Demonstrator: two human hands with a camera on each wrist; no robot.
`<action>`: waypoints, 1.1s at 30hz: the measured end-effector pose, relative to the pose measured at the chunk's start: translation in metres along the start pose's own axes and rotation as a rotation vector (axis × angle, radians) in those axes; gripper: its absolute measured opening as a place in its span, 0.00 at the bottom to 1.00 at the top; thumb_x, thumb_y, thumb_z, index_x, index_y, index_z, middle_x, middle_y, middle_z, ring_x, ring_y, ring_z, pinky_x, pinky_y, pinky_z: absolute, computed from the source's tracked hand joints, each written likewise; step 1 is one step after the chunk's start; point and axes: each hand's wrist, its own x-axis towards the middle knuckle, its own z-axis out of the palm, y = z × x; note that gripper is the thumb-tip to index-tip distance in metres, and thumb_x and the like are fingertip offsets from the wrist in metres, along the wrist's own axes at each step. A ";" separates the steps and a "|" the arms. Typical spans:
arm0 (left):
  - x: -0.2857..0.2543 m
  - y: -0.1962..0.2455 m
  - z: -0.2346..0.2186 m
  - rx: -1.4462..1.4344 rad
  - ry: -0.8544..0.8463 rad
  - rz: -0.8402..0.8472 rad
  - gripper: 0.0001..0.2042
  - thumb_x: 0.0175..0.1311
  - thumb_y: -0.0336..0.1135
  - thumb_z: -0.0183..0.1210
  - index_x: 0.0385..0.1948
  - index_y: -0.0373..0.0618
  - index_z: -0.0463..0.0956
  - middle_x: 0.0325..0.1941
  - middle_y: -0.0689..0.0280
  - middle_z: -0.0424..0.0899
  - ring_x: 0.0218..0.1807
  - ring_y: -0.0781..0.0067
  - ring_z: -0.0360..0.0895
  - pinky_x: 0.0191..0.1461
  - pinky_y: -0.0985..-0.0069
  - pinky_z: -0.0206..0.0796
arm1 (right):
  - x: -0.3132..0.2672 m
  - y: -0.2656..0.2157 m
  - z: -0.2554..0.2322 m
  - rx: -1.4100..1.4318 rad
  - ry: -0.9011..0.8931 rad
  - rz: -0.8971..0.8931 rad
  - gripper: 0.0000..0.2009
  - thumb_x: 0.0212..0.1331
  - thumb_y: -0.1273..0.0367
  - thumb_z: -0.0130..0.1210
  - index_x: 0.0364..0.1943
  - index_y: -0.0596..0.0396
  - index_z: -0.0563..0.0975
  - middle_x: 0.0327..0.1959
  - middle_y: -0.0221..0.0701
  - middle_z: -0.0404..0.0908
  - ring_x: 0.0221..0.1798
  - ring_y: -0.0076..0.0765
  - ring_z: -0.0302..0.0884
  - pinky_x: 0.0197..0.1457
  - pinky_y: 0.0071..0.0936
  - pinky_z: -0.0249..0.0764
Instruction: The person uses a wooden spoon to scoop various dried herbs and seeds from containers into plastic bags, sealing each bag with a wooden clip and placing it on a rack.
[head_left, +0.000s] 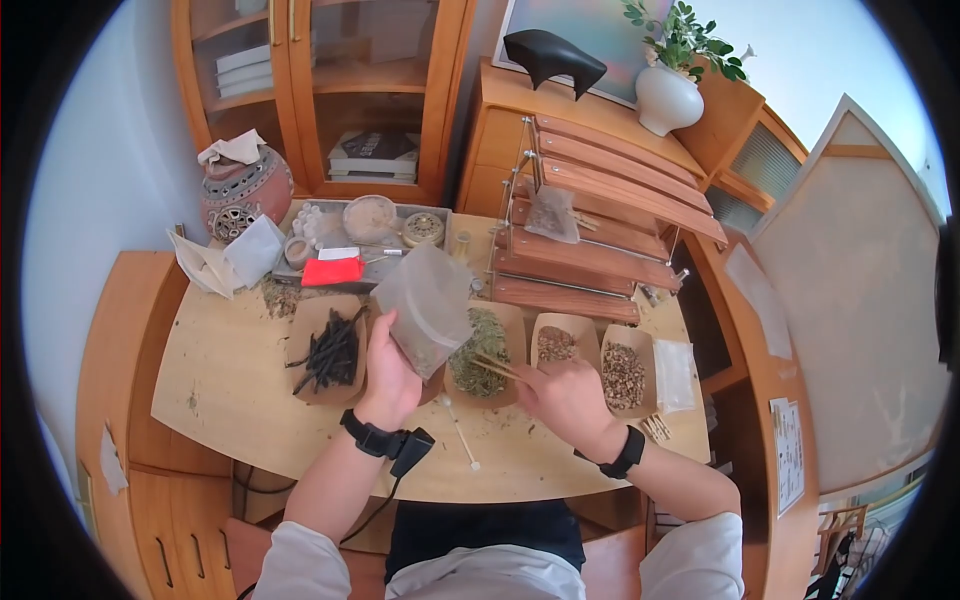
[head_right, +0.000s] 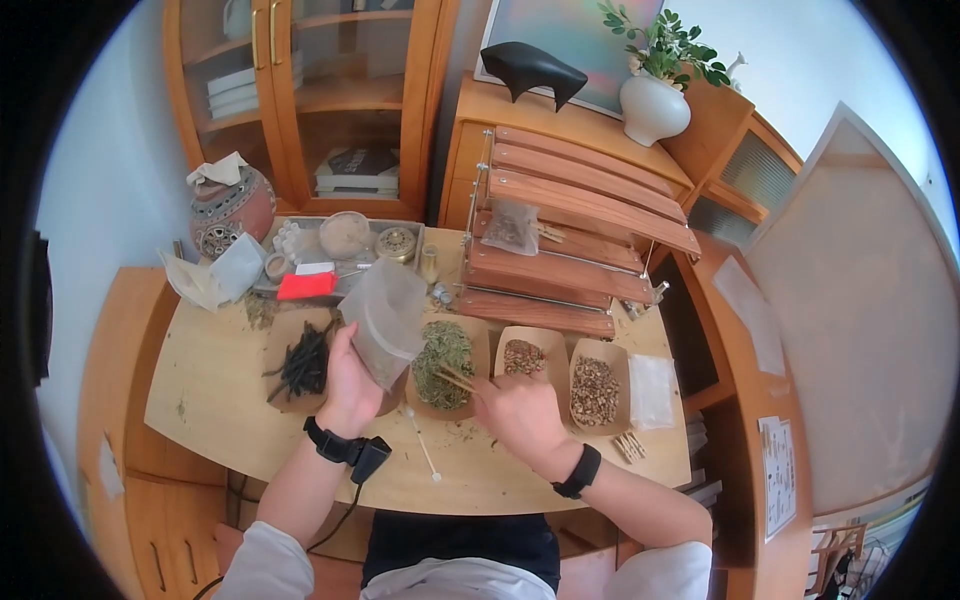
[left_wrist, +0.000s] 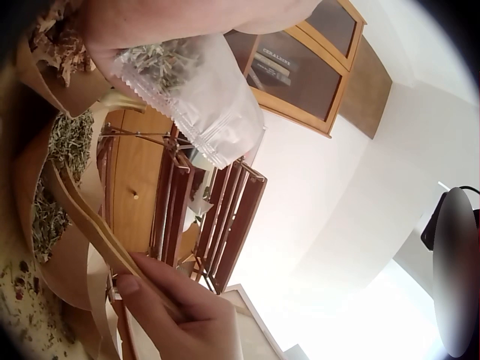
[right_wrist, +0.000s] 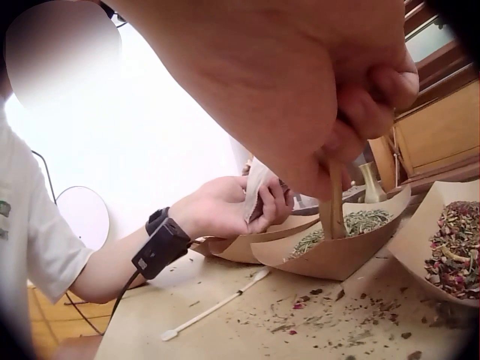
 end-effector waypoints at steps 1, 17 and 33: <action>-0.001 0.001 0.002 0.000 0.004 -0.002 0.24 0.73 0.45 0.42 0.66 0.43 0.62 0.66 0.63 0.72 0.67 0.63 0.69 0.71 0.64 0.58 | 0.000 0.003 0.000 -0.002 -0.012 0.032 0.06 0.51 0.68 0.61 0.33 0.48 0.84 0.18 0.36 0.77 0.23 0.44 0.78 0.30 0.39 0.74; 0.000 0.000 0.000 0.001 -0.007 -0.012 0.24 0.73 0.46 0.42 0.65 0.43 0.63 0.66 0.62 0.73 0.67 0.62 0.68 0.71 0.64 0.58 | 0.020 0.027 -0.021 0.244 -0.287 0.486 0.13 0.60 0.59 0.57 0.39 0.51 0.85 0.27 0.41 0.84 0.33 0.52 0.82 0.39 0.42 0.79; -0.001 0.002 0.000 0.017 -0.011 -0.016 0.24 0.74 0.46 0.42 0.66 0.43 0.63 0.66 0.62 0.72 0.67 0.62 0.68 0.72 0.63 0.58 | 0.014 0.043 0.026 0.270 -0.160 0.236 0.13 0.63 0.61 0.55 0.47 0.47 0.83 0.33 0.40 0.85 0.35 0.49 0.83 0.40 0.41 0.79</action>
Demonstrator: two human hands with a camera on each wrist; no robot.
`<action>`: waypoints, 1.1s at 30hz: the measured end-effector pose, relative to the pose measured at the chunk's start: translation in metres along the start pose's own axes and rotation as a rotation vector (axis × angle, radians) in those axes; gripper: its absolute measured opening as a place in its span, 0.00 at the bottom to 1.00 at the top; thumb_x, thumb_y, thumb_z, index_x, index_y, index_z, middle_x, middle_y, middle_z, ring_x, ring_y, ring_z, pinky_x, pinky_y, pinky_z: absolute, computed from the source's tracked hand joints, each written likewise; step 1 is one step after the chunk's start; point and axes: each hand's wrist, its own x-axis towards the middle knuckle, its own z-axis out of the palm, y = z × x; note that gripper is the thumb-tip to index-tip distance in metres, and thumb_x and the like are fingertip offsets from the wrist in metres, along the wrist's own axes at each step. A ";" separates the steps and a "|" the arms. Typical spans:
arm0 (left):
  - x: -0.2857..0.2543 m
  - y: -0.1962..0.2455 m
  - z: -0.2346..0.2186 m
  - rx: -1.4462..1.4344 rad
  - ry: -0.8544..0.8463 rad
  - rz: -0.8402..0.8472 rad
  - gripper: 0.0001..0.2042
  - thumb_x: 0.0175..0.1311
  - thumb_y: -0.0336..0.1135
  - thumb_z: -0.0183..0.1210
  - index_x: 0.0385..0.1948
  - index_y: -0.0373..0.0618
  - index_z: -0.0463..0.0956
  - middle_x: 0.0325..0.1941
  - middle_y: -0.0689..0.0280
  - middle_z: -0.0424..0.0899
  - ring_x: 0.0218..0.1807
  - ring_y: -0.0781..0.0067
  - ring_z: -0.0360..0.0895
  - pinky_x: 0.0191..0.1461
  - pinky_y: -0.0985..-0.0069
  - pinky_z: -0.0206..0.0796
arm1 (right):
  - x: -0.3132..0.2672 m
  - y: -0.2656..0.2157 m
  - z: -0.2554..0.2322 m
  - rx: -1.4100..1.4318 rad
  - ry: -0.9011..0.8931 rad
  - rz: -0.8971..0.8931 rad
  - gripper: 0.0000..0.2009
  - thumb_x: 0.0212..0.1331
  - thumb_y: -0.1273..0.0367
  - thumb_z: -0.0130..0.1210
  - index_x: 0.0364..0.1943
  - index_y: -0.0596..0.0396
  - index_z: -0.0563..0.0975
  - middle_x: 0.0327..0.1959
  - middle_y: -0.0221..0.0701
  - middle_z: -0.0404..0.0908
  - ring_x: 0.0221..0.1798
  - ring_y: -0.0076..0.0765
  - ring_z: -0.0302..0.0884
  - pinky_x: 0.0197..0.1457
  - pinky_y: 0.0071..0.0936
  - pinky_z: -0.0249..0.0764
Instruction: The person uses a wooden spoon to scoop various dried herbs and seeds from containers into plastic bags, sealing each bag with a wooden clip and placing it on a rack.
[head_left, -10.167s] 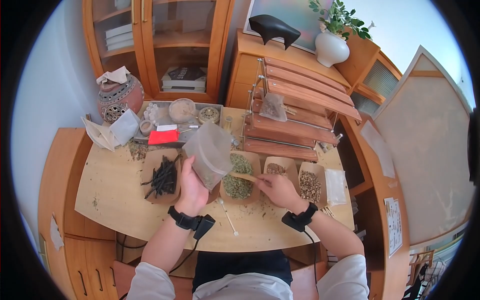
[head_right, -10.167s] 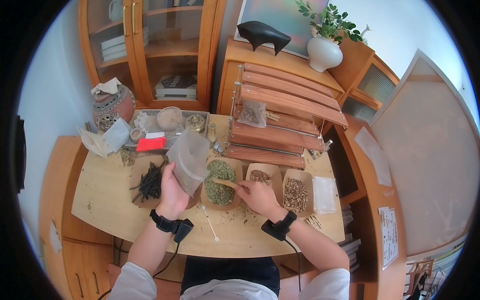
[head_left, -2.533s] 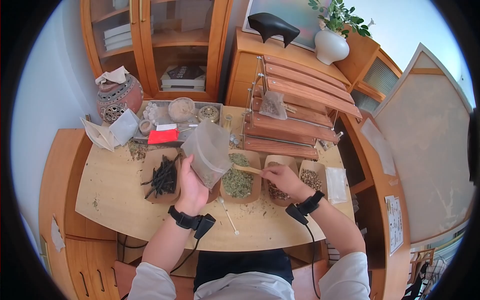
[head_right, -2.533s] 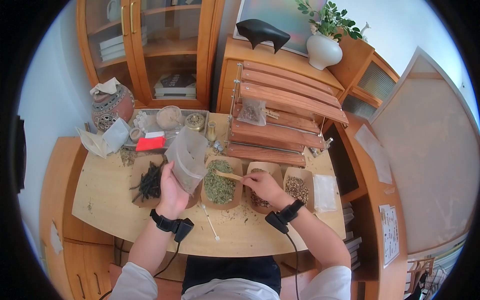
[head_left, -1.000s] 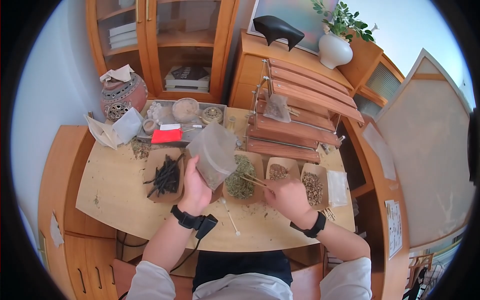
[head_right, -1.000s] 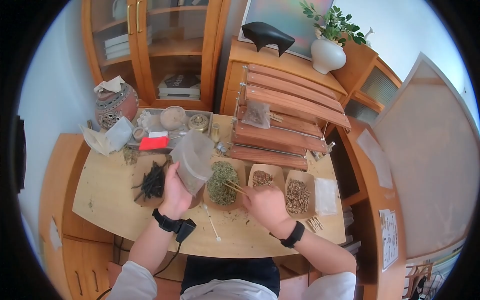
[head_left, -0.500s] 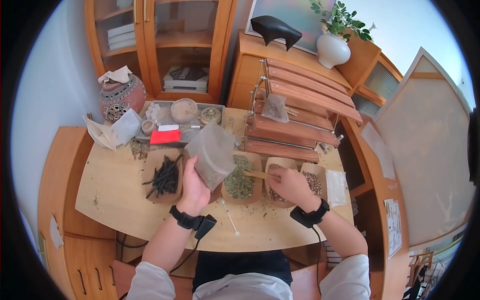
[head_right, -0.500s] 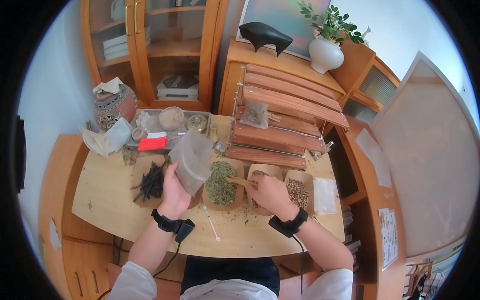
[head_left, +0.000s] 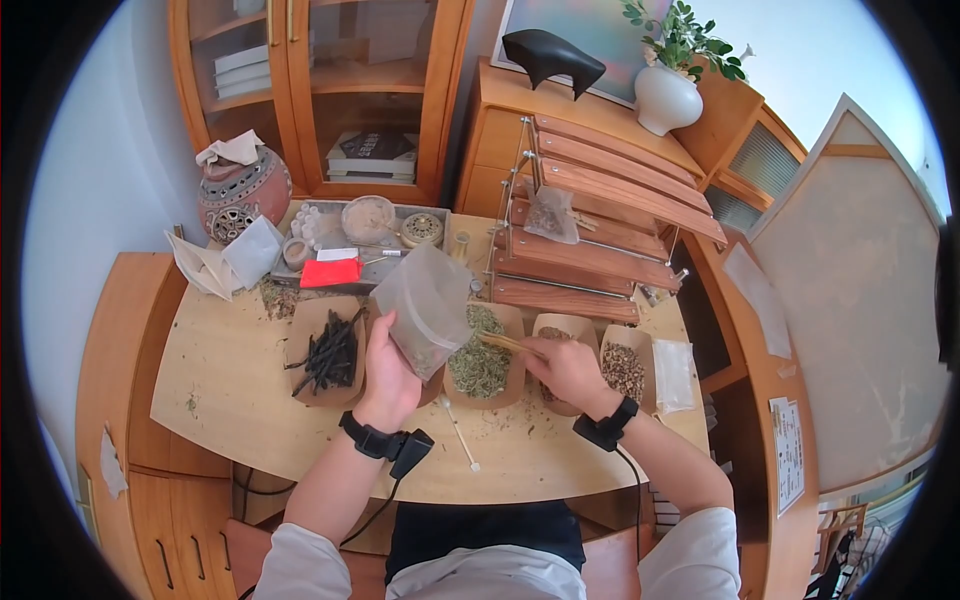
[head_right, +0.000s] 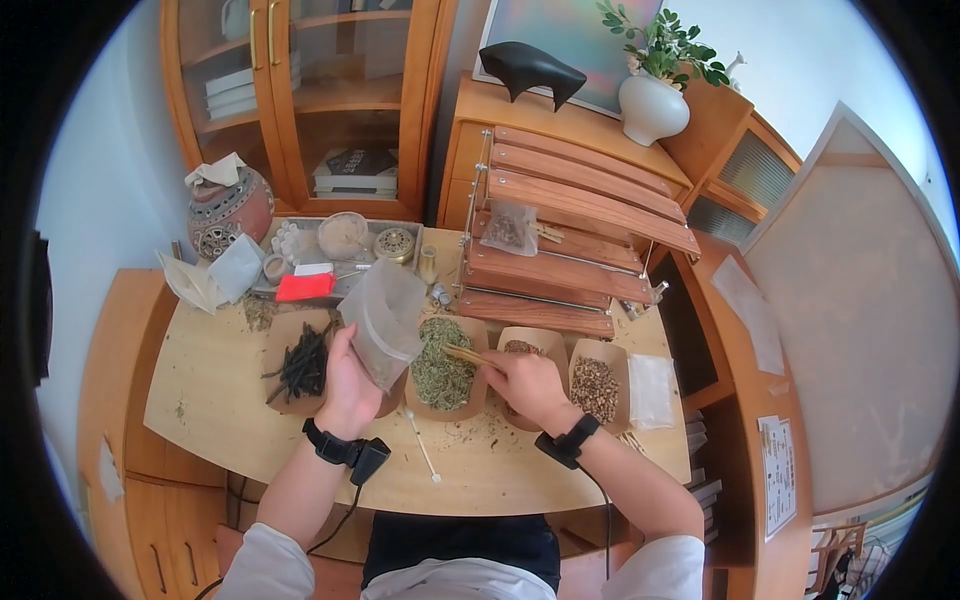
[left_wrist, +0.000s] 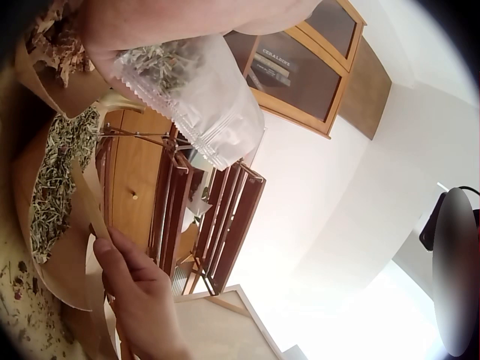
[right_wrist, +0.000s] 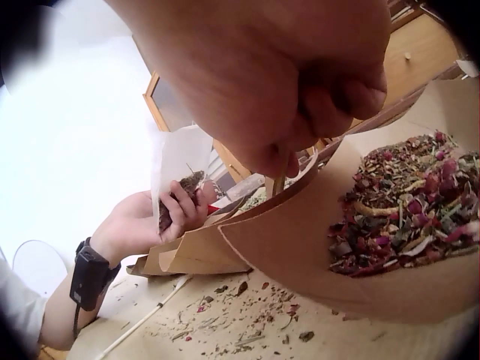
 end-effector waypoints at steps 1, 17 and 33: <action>0.001 0.000 -0.001 -0.001 -0.001 0.002 0.24 0.74 0.46 0.42 0.66 0.43 0.63 0.66 0.62 0.72 0.67 0.62 0.68 0.72 0.63 0.58 | 0.000 0.002 0.002 0.018 0.003 0.008 0.13 0.63 0.61 0.55 0.47 0.47 0.83 0.33 0.40 0.85 0.36 0.49 0.83 0.40 0.41 0.79; -0.004 0.001 0.004 -0.001 0.029 0.002 0.25 0.72 0.48 0.46 0.66 0.44 0.63 0.67 0.63 0.71 0.68 0.64 0.67 0.71 0.65 0.57 | -0.007 -0.010 -0.038 0.314 0.033 0.229 0.15 0.65 0.62 0.59 0.49 0.58 0.81 0.31 0.42 0.84 0.32 0.35 0.83 0.40 0.28 0.77; -0.007 0.000 0.004 0.045 -0.046 -0.095 0.25 0.74 0.48 0.41 0.67 0.46 0.62 0.67 0.64 0.71 0.68 0.64 0.67 0.71 0.63 0.58 | -0.002 -0.049 -0.083 0.539 0.076 0.132 0.16 0.63 0.61 0.59 0.48 0.57 0.82 0.32 0.43 0.85 0.33 0.41 0.83 0.42 0.29 0.77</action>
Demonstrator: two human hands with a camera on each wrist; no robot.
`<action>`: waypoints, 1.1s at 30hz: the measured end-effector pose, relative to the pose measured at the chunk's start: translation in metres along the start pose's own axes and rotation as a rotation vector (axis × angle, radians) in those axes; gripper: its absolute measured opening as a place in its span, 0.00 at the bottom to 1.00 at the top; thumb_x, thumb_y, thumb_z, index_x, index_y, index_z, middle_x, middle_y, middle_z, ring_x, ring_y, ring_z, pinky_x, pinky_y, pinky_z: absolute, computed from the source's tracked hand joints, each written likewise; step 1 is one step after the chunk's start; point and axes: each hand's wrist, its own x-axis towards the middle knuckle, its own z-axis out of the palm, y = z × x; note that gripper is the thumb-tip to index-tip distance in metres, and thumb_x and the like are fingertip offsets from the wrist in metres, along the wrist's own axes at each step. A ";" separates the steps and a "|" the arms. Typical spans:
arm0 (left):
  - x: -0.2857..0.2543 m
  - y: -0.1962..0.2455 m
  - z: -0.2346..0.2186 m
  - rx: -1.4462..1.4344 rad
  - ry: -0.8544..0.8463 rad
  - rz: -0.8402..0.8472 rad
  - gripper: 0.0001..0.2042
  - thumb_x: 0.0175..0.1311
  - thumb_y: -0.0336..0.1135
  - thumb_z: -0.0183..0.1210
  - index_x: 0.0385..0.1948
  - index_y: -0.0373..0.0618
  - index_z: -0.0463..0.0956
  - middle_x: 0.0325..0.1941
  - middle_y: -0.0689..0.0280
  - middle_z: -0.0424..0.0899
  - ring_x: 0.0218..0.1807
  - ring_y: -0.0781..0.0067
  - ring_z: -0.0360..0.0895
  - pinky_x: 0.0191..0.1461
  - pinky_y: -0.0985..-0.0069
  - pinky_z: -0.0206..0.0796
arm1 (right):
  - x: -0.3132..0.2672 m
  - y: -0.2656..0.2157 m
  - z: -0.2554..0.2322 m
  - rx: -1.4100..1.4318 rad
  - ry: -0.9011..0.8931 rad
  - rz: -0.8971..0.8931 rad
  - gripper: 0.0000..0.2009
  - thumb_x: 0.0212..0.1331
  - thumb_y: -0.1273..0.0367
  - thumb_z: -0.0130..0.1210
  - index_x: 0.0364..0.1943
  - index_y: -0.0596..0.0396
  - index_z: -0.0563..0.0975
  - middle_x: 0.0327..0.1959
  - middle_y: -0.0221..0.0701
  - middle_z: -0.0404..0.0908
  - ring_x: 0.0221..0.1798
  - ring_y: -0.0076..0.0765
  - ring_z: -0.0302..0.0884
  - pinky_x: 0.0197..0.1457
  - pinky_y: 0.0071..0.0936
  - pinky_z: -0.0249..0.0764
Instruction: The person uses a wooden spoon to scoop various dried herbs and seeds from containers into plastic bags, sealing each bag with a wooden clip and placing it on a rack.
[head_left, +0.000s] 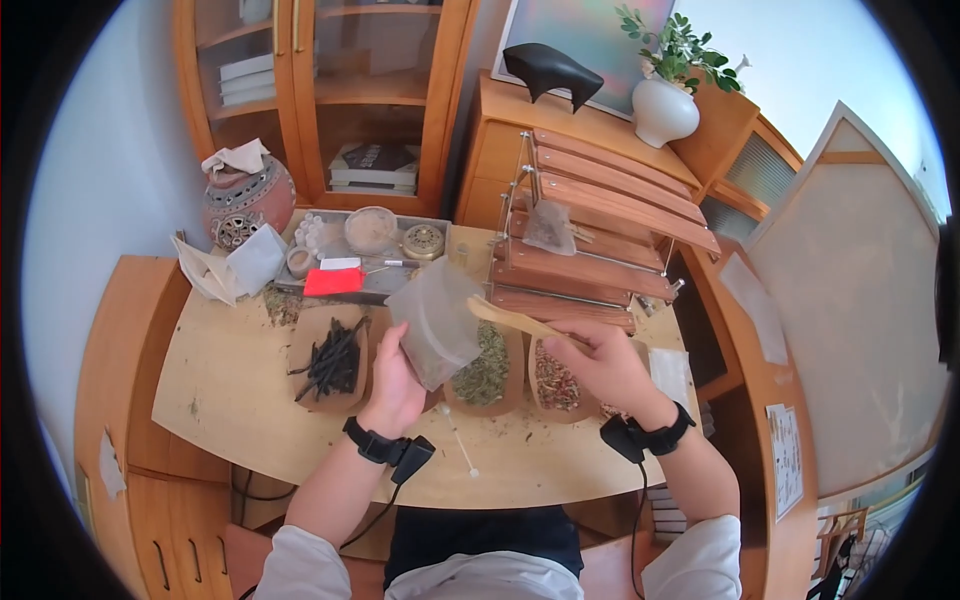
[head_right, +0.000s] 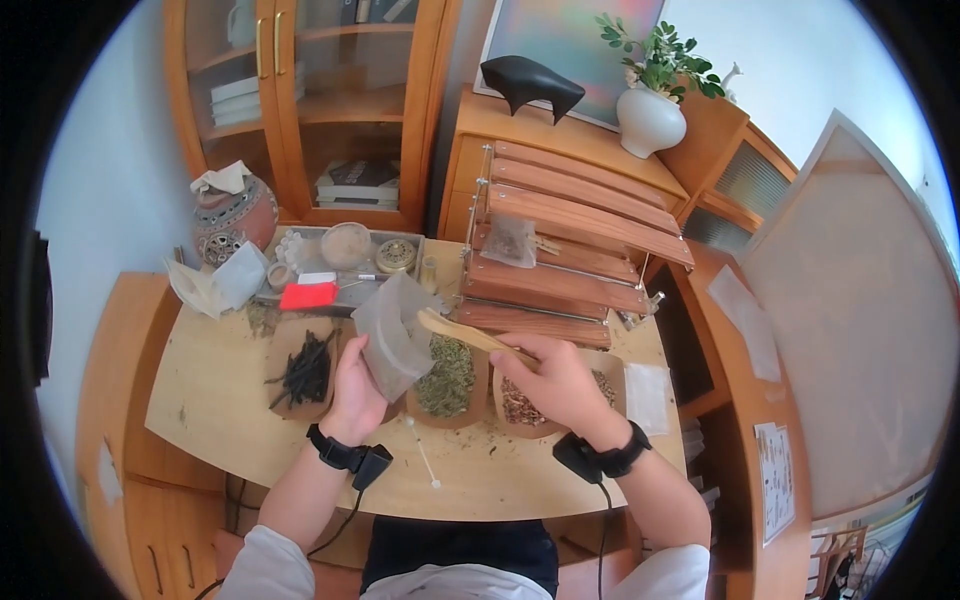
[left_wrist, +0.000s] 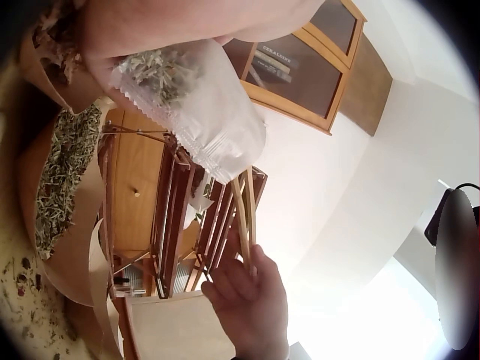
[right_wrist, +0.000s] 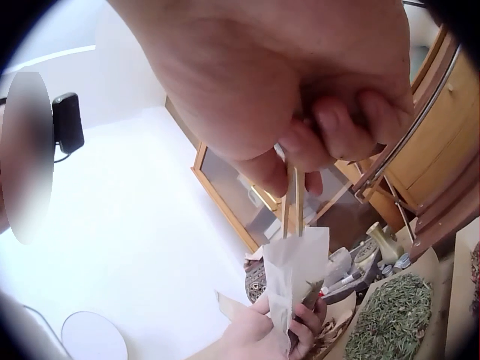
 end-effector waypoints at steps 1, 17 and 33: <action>0.000 0.001 0.002 -0.005 0.018 0.016 0.25 0.74 0.48 0.41 0.67 0.46 0.62 0.67 0.64 0.71 0.68 0.64 0.67 0.71 0.64 0.58 | -0.004 0.006 0.000 0.049 0.026 0.025 0.16 0.63 0.61 0.59 0.48 0.56 0.82 0.30 0.43 0.84 0.32 0.42 0.82 0.41 0.30 0.77; 0.014 -0.002 -0.018 -0.096 0.056 0.144 0.25 0.71 0.47 0.45 0.65 0.45 0.63 0.67 0.63 0.71 0.67 0.62 0.68 0.71 0.64 0.58 | 0.013 0.032 0.058 -0.675 -0.083 -0.250 0.10 0.58 0.64 0.58 0.41 0.49 0.83 0.27 0.41 0.81 0.33 0.51 0.81 0.37 0.41 0.77; 0.006 0.002 -0.005 -0.084 0.066 0.126 0.23 0.74 0.47 0.41 0.65 0.45 0.64 0.65 0.64 0.73 0.66 0.63 0.70 0.69 0.63 0.61 | 0.025 0.046 0.013 -0.517 -0.174 -0.001 0.13 0.57 0.60 0.58 0.41 0.50 0.85 0.32 0.41 0.85 0.39 0.51 0.83 0.45 0.42 0.78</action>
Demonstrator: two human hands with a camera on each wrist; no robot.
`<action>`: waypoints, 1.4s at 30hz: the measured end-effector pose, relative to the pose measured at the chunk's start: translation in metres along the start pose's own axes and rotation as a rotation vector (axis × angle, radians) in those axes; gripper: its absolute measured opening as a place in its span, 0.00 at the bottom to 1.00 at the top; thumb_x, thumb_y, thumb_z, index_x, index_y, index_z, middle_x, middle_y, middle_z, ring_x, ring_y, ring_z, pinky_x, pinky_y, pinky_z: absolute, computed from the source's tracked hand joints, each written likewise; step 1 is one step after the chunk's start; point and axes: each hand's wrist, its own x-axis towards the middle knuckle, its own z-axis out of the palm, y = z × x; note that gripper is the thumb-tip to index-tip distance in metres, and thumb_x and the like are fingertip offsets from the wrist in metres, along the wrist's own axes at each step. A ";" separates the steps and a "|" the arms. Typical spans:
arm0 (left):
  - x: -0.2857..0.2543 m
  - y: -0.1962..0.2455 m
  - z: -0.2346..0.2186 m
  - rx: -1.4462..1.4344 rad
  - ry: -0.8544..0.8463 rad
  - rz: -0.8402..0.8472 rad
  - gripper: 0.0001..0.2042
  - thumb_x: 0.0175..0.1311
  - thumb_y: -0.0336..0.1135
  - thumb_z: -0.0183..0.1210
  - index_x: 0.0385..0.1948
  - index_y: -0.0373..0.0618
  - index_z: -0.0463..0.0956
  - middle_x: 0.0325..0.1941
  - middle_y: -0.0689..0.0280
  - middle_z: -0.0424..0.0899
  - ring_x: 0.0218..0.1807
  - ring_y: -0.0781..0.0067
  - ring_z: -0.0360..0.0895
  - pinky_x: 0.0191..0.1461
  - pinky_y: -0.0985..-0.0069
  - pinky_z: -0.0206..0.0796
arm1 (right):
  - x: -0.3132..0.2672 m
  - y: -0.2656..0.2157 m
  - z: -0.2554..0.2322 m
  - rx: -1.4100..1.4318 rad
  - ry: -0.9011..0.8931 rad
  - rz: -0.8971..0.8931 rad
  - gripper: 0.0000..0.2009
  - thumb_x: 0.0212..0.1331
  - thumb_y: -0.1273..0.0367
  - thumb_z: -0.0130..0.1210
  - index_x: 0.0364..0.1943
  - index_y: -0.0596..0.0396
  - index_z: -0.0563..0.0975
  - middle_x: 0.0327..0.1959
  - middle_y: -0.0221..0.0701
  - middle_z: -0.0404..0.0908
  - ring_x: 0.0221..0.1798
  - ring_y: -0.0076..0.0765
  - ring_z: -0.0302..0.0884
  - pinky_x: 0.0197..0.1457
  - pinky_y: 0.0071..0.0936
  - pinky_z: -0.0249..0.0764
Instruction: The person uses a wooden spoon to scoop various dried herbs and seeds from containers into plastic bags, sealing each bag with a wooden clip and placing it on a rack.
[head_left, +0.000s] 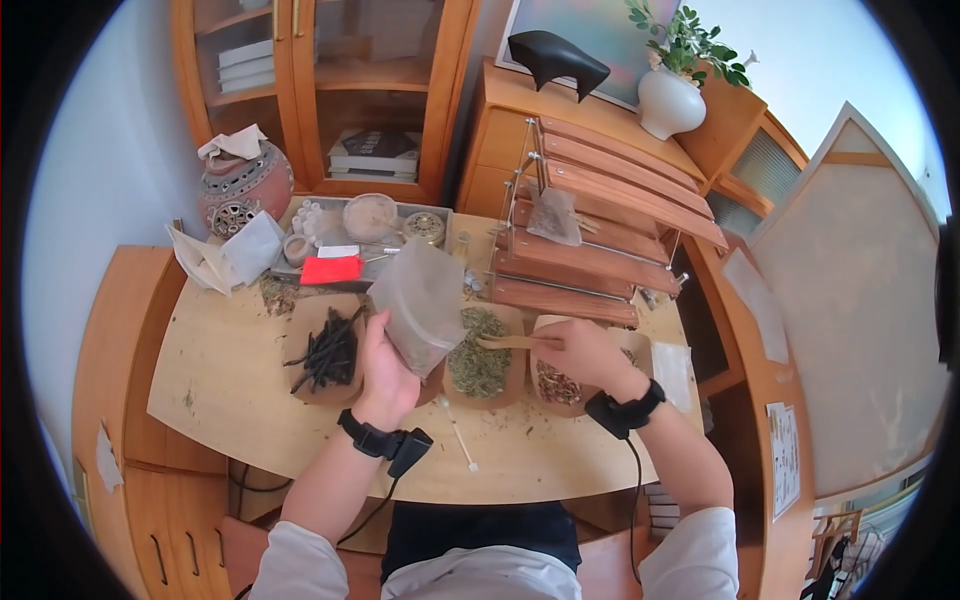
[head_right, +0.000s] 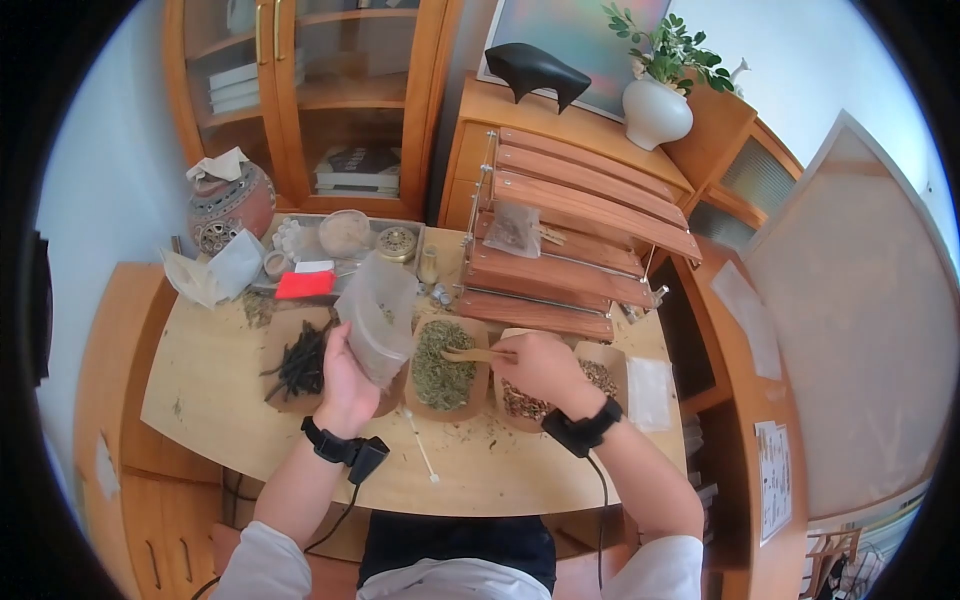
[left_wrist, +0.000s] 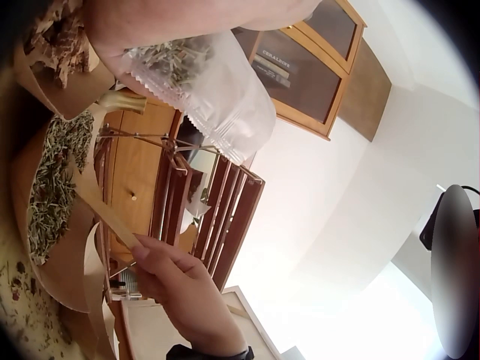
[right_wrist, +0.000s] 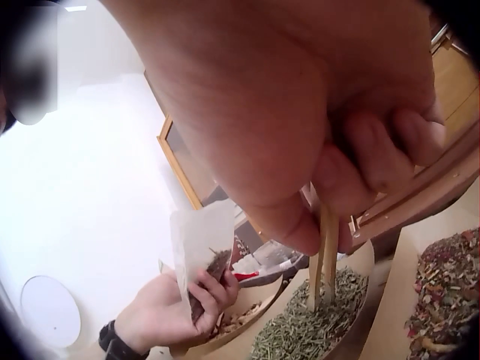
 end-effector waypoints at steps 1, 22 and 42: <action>-0.001 -0.001 0.001 -0.005 0.001 0.002 0.23 0.74 0.47 0.41 0.65 0.45 0.64 0.65 0.64 0.73 0.66 0.63 0.70 0.69 0.63 0.61 | -0.002 0.001 -0.007 0.047 -0.039 0.039 0.14 0.57 0.60 0.58 0.42 0.50 0.85 0.33 0.42 0.85 0.40 0.51 0.83 0.45 0.41 0.78; -0.004 0.001 0.007 0.022 -0.003 0.007 0.24 0.74 0.47 0.42 0.66 0.44 0.63 0.66 0.63 0.72 0.66 0.63 0.69 0.70 0.64 0.59 | 0.009 0.036 0.039 0.540 -0.280 0.218 0.13 0.62 0.64 0.57 0.40 0.61 0.84 0.25 0.29 0.80 0.31 0.23 0.73 0.38 0.23 0.71; -0.001 -0.004 0.003 0.038 0.021 -0.054 0.24 0.74 0.46 0.41 0.66 0.44 0.62 0.67 0.63 0.71 0.67 0.63 0.68 0.71 0.63 0.59 | -0.013 0.009 -0.024 0.940 -0.172 0.412 0.14 0.67 0.64 0.54 0.45 0.59 0.83 0.19 0.17 0.65 0.23 0.14 0.56 0.26 0.16 0.52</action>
